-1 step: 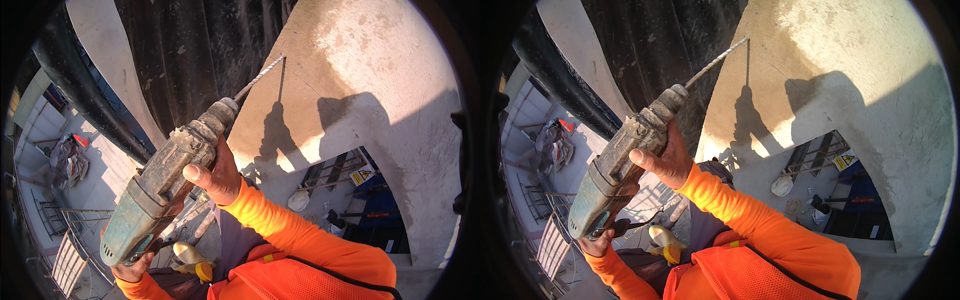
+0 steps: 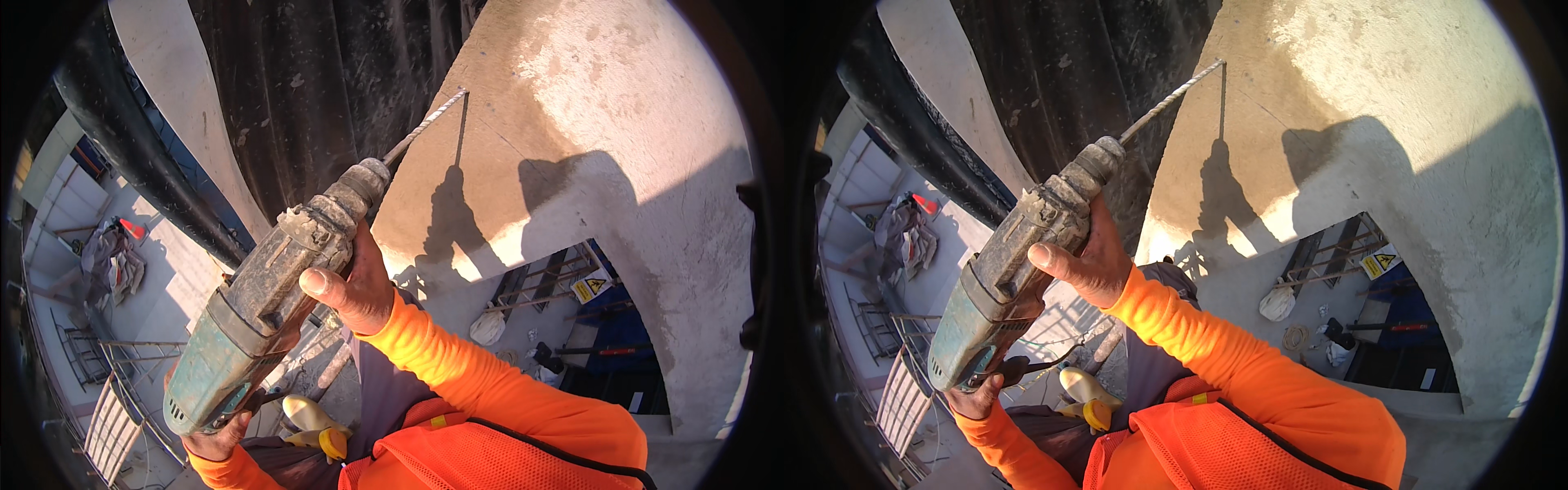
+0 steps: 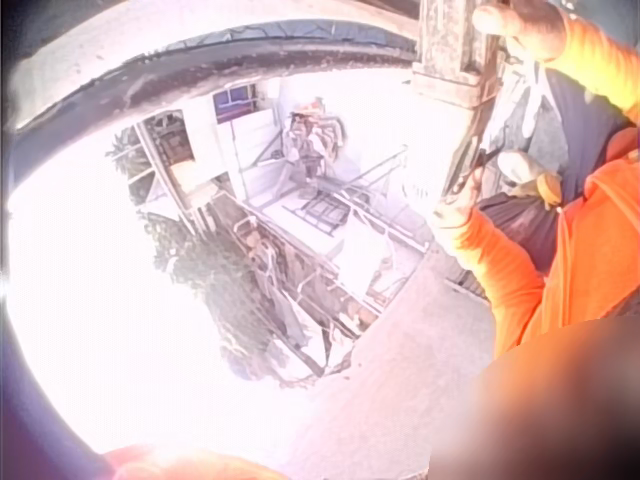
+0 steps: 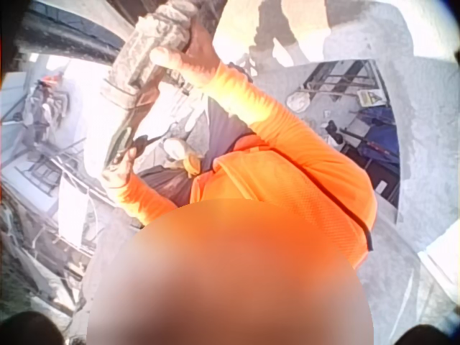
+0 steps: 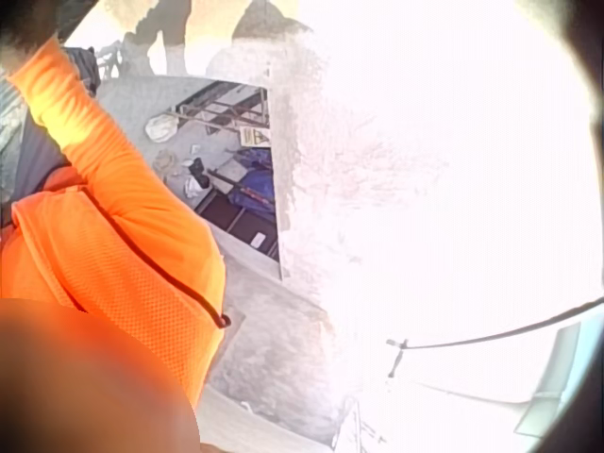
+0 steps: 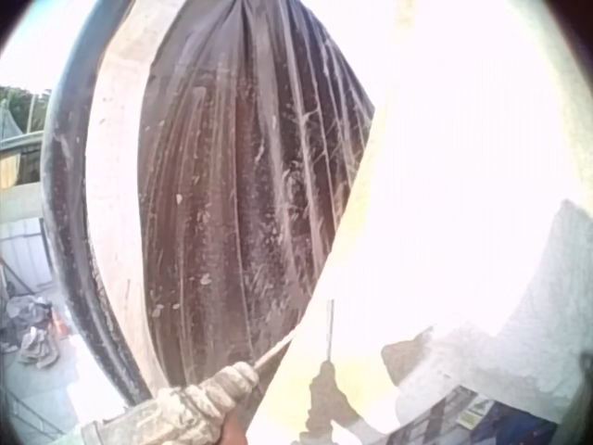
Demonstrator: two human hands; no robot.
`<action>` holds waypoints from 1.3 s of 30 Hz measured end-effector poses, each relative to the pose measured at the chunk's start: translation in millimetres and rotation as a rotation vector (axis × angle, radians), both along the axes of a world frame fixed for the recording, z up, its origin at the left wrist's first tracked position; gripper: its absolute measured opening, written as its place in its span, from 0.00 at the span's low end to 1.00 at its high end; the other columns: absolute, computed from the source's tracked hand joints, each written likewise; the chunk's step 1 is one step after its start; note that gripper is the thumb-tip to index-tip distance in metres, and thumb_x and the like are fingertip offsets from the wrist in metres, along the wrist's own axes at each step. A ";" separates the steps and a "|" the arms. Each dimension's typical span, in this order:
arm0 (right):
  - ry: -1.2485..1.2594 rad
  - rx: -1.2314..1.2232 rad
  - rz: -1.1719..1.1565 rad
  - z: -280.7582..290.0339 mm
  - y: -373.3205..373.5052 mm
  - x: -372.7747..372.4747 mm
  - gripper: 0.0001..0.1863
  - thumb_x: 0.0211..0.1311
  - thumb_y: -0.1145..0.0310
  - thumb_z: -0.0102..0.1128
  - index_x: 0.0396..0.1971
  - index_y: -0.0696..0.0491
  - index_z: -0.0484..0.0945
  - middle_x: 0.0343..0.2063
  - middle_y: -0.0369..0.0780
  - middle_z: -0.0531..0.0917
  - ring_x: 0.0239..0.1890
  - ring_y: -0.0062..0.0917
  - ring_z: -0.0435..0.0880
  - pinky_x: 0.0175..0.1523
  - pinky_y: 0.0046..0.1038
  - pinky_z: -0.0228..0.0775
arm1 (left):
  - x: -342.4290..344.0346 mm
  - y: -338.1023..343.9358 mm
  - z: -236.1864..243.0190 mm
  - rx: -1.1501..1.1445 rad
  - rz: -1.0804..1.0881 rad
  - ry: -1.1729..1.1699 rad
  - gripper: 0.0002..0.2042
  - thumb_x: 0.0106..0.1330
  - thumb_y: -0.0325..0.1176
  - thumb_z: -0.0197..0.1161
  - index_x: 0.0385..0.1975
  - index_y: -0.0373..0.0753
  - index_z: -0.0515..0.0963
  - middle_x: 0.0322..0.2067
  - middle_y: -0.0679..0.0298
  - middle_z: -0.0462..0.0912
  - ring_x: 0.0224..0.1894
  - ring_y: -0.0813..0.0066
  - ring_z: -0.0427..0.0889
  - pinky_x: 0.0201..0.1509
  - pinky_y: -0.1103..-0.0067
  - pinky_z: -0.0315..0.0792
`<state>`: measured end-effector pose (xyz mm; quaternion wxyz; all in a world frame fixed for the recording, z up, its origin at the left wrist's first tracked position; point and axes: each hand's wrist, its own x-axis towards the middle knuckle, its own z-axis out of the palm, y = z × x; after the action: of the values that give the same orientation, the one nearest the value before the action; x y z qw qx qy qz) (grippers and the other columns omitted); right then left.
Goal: The person uses a rotary hammer drill to bore holes into a concrete wall while standing on scaffolding. The operator positions the drill, activates it, and drills multiple holes in sequence, then repositions to continue drilling nearby.
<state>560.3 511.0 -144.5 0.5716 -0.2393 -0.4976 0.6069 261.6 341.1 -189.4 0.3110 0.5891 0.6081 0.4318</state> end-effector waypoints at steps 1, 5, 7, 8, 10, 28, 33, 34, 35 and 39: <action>-0.005 0.000 0.002 -0.1 -0.4 0.4 0.48 0.61 0.54 0.78 0.72 0.54 0.55 0.59 0.42 0.74 0.63 0.27 0.76 0.70 0.33 0.69 | 0.4 -0.1 0.1 0.013 -0.020 -0.014 0.47 0.50 0.57 0.83 0.65 0.32 0.72 0.61 0.51 0.72 0.63 0.55 0.74 0.68 0.64 0.67; 0.015 0.002 -0.013 -0.8 1.0 -1.8 0.48 0.61 0.55 0.78 0.72 0.53 0.56 0.59 0.42 0.75 0.62 0.28 0.77 0.70 0.33 0.69 | 2.3 0.6 1.2 0.002 0.002 -0.027 0.47 0.50 0.57 0.83 0.64 0.31 0.73 0.61 0.50 0.72 0.63 0.54 0.74 0.67 0.63 0.67; 0.018 -0.001 -0.010 -1.2 -0.2 -1.6 0.47 0.61 0.55 0.78 0.72 0.53 0.56 0.59 0.42 0.75 0.62 0.28 0.77 0.70 0.33 0.69 | 2.7 0.6 1.3 0.008 -0.016 -0.024 0.47 0.50 0.57 0.83 0.64 0.31 0.73 0.61 0.50 0.71 0.63 0.55 0.74 0.67 0.63 0.67; 0.014 -0.003 -0.005 -1.4 -0.5 -1.0 0.47 0.61 0.55 0.78 0.72 0.53 0.56 0.59 0.42 0.75 0.62 0.28 0.77 0.71 0.33 0.69 | 3.0 0.5 1.0 0.007 -0.007 0.005 0.47 0.50 0.58 0.83 0.64 0.31 0.73 0.61 0.50 0.71 0.63 0.55 0.74 0.67 0.63 0.67; 0.011 0.001 0.002 -1.7 0.2 0.3 0.47 0.61 0.55 0.78 0.71 0.53 0.56 0.59 0.42 0.75 0.62 0.28 0.77 0.71 0.33 0.69 | 3.5 1.6 0.3 0.041 -0.023 -0.013 0.47 0.49 0.58 0.83 0.64 0.31 0.73 0.61 0.50 0.71 0.63 0.55 0.74 0.67 0.63 0.67; 0.068 -0.044 -0.036 -3.6 -2.1 6.7 0.43 0.61 0.59 0.77 0.70 0.52 0.60 0.58 0.39 0.76 0.61 0.25 0.77 0.70 0.32 0.69 | 32.6 12.6 28.0 0.185 -0.056 0.031 0.44 0.45 0.52 0.85 0.61 0.33 0.75 0.58 0.53 0.71 0.59 0.58 0.73 0.64 0.63 0.67; 0.058 -0.060 -0.041 -1.9 0.2 8.7 0.43 0.60 0.59 0.77 0.70 0.52 0.61 0.58 0.39 0.76 0.60 0.25 0.77 0.70 0.32 0.68 | 40.5 16.5 26.6 0.212 -0.028 0.129 0.44 0.45 0.53 0.84 0.59 0.33 0.76 0.56 0.53 0.72 0.58 0.57 0.74 0.63 0.63 0.68; 0.061 -0.065 -0.043 -1.7 -0.4 8.4 0.43 0.60 0.59 0.77 0.69 0.52 0.61 0.57 0.39 0.76 0.60 0.25 0.77 0.70 0.32 0.68 | 42.0 16.0 25.9 0.192 -0.012 0.075 0.43 0.45 0.54 0.83 0.58 0.33 0.76 0.55 0.53 0.73 0.58 0.57 0.74 0.62 0.63 0.68; 0.065 -0.072 -0.042 -1.7 -0.1 8.5 0.43 0.60 0.59 0.78 0.69 0.52 0.61 0.57 0.39 0.76 0.60 0.25 0.77 0.70 0.33 0.68 | 43.1 16.3 25.2 0.191 -0.001 0.099 0.43 0.45 0.54 0.83 0.58 0.33 0.76 0.55 0.53 0.73 0.58 0.57 0.74 0.62 0.63 0.68; 0.057 -0.073 -0.037 -0.5 1.5 10.8 0.44 0.59 0.59 0.78 0.69 0.53 0.60 0.57 0.39 0.76 0.60 0.26 0.77 0.70 0.33 0.68 | 43.0 14.9 25.6 0.226 -0.003 0.186 0.42 0.46 0.55 0.82 0.58 0.33 0.77 0.54 0.53 0.74 0.57 0.56 0.75 0.62 0.63 0.68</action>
<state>571.1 512.5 -145.0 0.5875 -0.2520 -0.4542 0.6205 304.6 356.0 -163.7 0.1854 0.6587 0.5810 0.4407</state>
